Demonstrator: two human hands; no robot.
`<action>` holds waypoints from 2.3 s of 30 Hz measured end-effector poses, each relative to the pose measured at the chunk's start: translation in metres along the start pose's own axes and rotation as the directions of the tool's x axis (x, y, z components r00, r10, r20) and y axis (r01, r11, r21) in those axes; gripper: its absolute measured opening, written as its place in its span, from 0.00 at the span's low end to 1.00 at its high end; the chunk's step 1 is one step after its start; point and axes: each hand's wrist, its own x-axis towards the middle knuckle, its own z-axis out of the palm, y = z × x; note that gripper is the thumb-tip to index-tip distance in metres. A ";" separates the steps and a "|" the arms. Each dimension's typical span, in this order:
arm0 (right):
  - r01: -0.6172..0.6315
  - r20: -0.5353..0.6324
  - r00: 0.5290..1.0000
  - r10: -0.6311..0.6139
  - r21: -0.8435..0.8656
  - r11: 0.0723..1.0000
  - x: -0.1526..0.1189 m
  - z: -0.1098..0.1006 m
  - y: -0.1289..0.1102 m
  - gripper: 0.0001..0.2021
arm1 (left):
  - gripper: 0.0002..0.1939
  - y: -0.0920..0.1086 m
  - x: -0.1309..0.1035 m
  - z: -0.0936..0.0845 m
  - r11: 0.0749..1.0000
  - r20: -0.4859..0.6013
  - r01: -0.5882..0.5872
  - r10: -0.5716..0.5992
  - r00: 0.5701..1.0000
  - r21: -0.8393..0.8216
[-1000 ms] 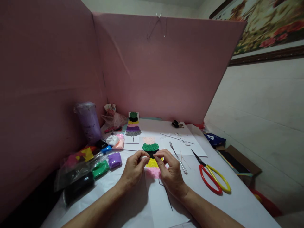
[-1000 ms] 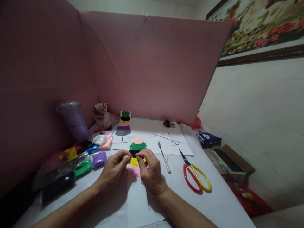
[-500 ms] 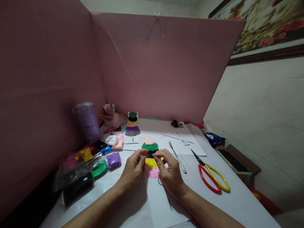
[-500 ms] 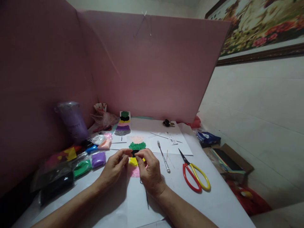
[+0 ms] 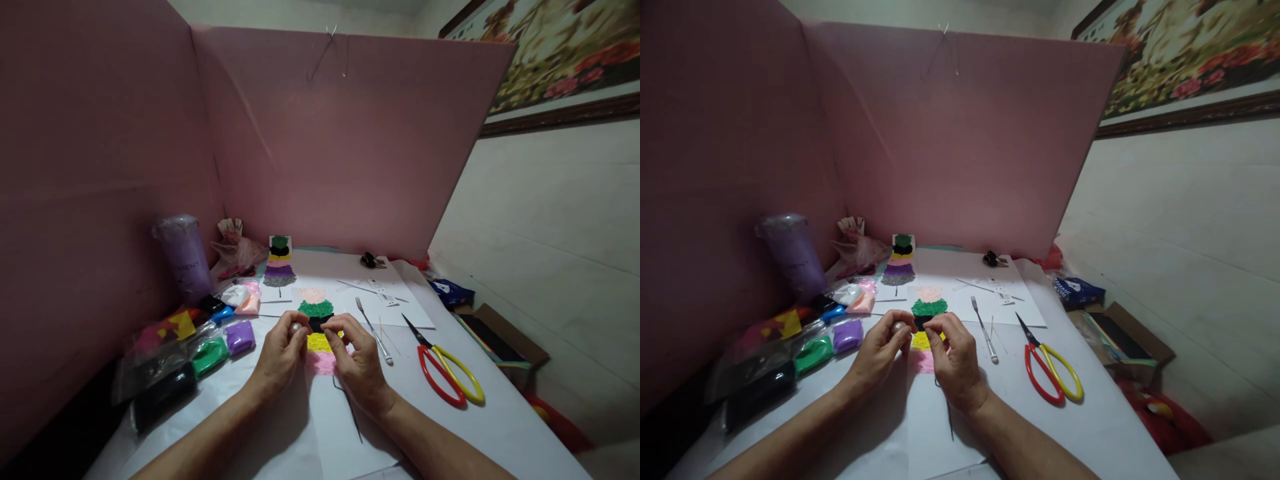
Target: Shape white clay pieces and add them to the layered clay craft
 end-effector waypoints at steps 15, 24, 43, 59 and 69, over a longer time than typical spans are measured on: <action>-0.001 0.005 1.000 0.001 -0.010 1.000 0.000 0.000 -0.001 0.06 | 0.15 -0.003 -0.002 0.001 0.998 0.052 -0.004 0.007 0.999 -0.056; 0.009 0.001 1.000 -0.009 0.001 1.000 0.000 0.001 0.001 0.06 | 0.14 0.004 -0.003 0.000 0.999 0.053 -0.032 0.029 0.998 0.040; 0.026 0.057 0.998 -0.026 0.005 1.000 -0.001 0.001 -0.001 0.06 | 0.13 -0.002 0.000 -0.003 0.985 0.097 -0.039 0.023 0.995 0.167; 0.058 0.098 0.994 -0.056 -0.023 0.998 -0.004 0.001 0.002 0.06 | 0.11 0.003 -0.001 -0.005 0.987 0.052 -0.071 0.064 0.997 0.143; 0.060 0.107 0.993 -0.057 -0.026 0.998 -0.004 0.001 0.001 0.06 | 0.13 0.000 0.001 0.000 0.999 0.013 -0.036 0.036 0.999 0.011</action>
